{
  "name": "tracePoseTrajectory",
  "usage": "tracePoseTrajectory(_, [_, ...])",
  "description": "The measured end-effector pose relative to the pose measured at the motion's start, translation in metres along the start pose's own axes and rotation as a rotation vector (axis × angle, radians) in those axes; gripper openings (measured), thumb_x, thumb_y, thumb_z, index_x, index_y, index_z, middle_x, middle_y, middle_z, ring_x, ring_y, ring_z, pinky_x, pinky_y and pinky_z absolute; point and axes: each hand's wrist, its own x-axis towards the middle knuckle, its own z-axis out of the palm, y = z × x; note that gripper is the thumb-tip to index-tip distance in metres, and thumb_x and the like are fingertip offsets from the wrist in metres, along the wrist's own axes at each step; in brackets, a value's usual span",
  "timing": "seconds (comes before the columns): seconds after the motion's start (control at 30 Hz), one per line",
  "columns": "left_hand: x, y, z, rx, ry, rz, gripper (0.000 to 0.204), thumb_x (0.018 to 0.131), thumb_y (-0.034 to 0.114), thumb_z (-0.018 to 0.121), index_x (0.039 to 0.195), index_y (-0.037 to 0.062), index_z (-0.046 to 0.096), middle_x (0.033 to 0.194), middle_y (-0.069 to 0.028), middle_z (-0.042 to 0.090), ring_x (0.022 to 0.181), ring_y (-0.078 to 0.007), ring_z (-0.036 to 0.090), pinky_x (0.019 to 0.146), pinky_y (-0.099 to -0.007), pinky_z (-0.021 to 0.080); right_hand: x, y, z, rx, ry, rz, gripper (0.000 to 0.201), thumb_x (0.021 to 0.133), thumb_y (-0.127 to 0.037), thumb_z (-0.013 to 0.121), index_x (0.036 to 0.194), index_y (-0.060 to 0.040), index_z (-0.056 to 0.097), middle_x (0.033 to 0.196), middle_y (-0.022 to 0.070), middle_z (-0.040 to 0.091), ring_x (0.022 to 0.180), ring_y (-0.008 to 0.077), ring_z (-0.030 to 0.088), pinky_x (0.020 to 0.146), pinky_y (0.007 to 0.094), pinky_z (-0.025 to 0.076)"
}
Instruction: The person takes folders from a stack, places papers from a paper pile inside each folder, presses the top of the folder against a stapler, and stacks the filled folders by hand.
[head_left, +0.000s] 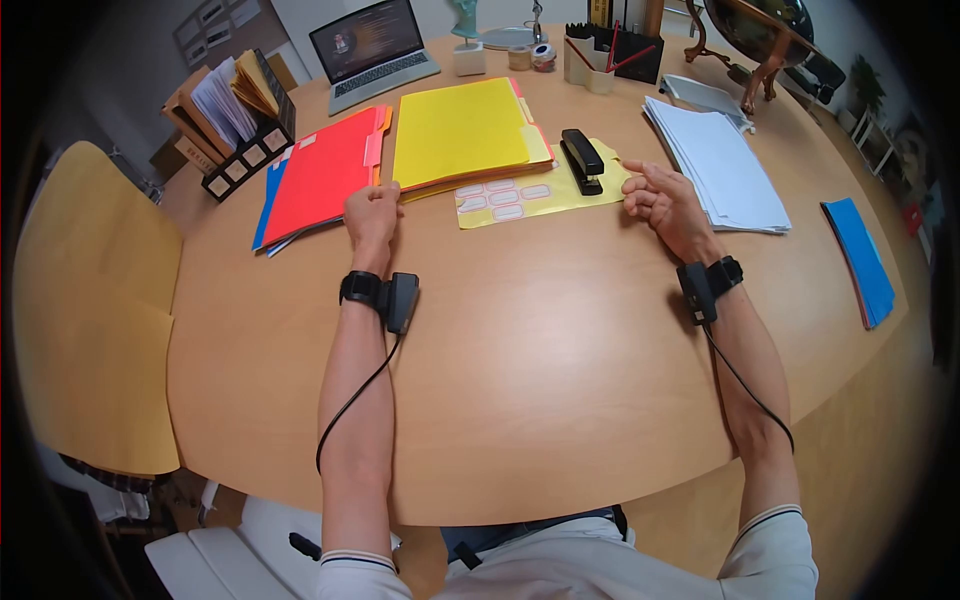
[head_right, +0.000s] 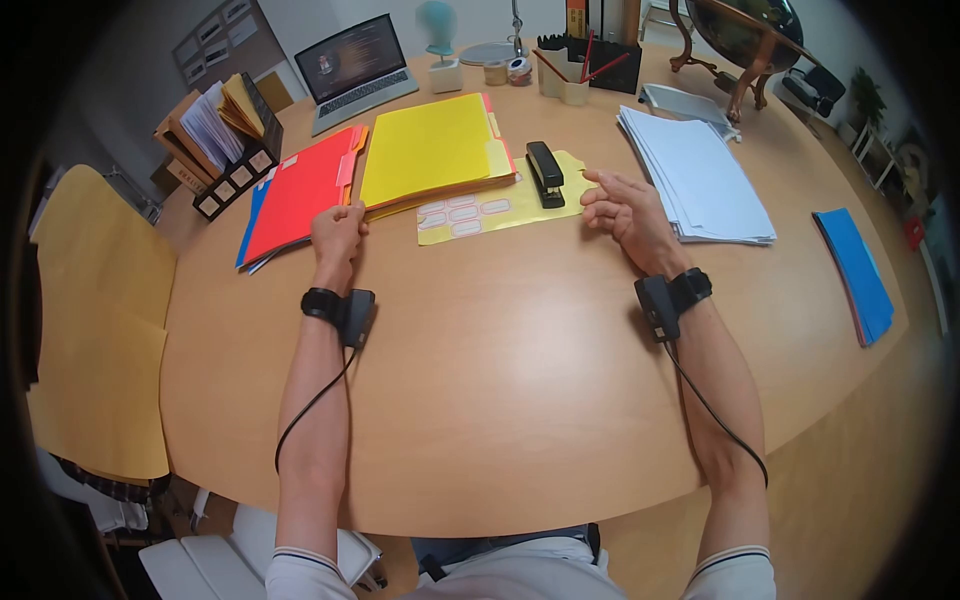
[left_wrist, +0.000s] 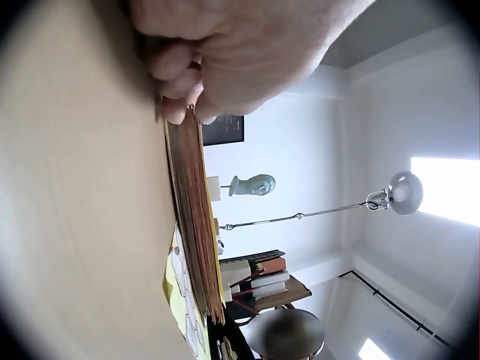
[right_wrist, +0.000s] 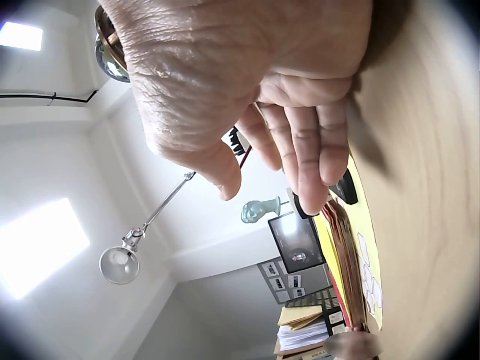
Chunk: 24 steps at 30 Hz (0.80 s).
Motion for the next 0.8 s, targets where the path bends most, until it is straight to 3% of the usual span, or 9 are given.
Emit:
tracePoseTrajectory(0.23, [0.004,-0.004,0.001,-0.133,0.013,-0.031,0.025,0.091,0.016,0.065,0.069,0.0042,0.062,0.059,0.0000,0.058,0.051,-0.0076,0.048,0.046,-0.0272,0.035,0.000,0.000,0.001,-0.011,-0.006,0.000,0.045,0.103,-0.022,0.058,0.134,0.0099,0.051,0.096,0.0121,0.068,0.080,0.0162,0.069,0.072,0.0263,0.056])
tracePoseTrajectory(0.3, [0.006,-0.005,-0.001,-0.290,-0.029,-0.022,0.024,0.093,0.014,0.058,0.070,0.0084,0.056,0.060,0.0023,0.053,0.045,-0.0044,0.041,0.039,-0.0229,0.024,0.000,0.000,0.001,-0.011,-0.007,-0.003,0.045,0.103,-0.022,0.059,0.134,0.0099,0.051,0.095,0.0119,0.068,0.079,0.0161,0.069,0.072,0.0261,0.056])
tracePoseTrajectory(0.33, [0.005,-0.006,-0.002,-0.289,-0.029,-0.022,0.024,0.093,0.014,0.058,0.070,0.0084,0.056,0.060,0.0023,0.053,0.045,-0.0044,0.041,0.039,-0.0229,0.024,0.000,0.000,0.002,-0.010,0.000,0.000,0.045,0.102,-0.022,0.059,0.134,0.0098,0.051,0.095,0.0116,0.068,0.079,0.0159,0.069,0.072,0.0261,0.056])
tracePoseTrajectory(0.4, [-0.010,0.010,-0.007,-0.610,0.089,-0.157,0.018,0.093,0.014,0.054,0.076,0.0067,0.054,0.063,0.0001,0.053,0.045,-0.0070,0.045,0.037,-0.0230,0.026,0.000,-0.001,0.003,-0.006,0.006,0.001,0.045,0.102,-0.021,0.059,0.134,0.0098,0.051,0.094,0.0112,0.068,0.078,0.0157,0.068,0.071,0.0260,0.056])
tracePoseTrajectory(0.53, [-0.021,0.020,-0.007,-0.655,0.205,-0.154,0.018,0.094,0.019,0.061,0.085,0.0045,0.056,0.069,-0.0037,0.058,0.046,-0.0114,0.053,0.035,-0.0244,0.031,-0.001,-0.002,0.005,-0.004,0.011,0.007,0.045,0.102,-0.023,0.061,0.132,0.0090,0.053,0.093,0.0106,0.068,0.077,0.0151,0.068,0.071,0.0258,0.056])
tracePoseTrajectory(0.6, [-0.012,0.012,-0.006,-0.482,0.152,-0.131,0.025,0.095,0.024,0.070,0.098,0.0009,0.061,0.079,-0.0051,0.063,0.050,-0.0136,0.058,0.038,-0.0238,0.039,-0.002,-0.003,0.005,-0.008,0.018,0.012,0.044,0.102,-0.024,0.062,0.131,0.0085,0.054,0.093,0.0105,0.068,0.077,0.0149,0.068,0.070,0.0257,0.056])
tracePoseTrajectory(0.63, [-0.010,0.007,-0.005,-0.482,0.149,-0.129,0.025,0.095,0.024,0.070,0.098,0.0009,0.061,0.079,-0.0051,0.063,0.050,-0.0136,0.058,0.038,-0.0238,0.039,-0.002,-0.003,0.006,-0.010,0.015,0.017,0.044,0.102,-0.024,0.062,0.131,0.0080,0.055,0.093,0.0103,0.068,0.077,0.0148,0.068,0.070,0.0253,0.056])
tracePoseTrajectory(0.73, [-0.003,-0.003,-0.012,-0.439,0.017,-0.082,0.034,0.095,0.024,0.072,0.116,0.0000,0.062,0.092,-0.0050,0.068,0.061,-0.0124,0.063,0.046,-0.0219,0.047,-0.001,-0.001,0.003,-0.020,0.010,0.021,0.043,0.102,-0.025,0.063,0.130,0.0072,0.056,0.093,0.0097,0.068,0.077,0.0145,0.068,0.070,0.0247,0.055])
tracePoseTrajectory(0.8, [0.001,-0.001,-0.027,-0.670,-0.339,-0.135,0.039,0.098,0.016,0.069,0.132,0.0037,0.056,0.102,-0.0013,0.069,0.076,-0.0098,0.067,0.056,-0.0191,0.051,0.000,-0.001,0.004,-0.030,0.008,0.022,0.044,0.102,-0.026,0.063,0.130,0.0069,0.056,0.093,0.0093,0.068,0.077,0.0144,0.068,0.069,0.0245,0.055])
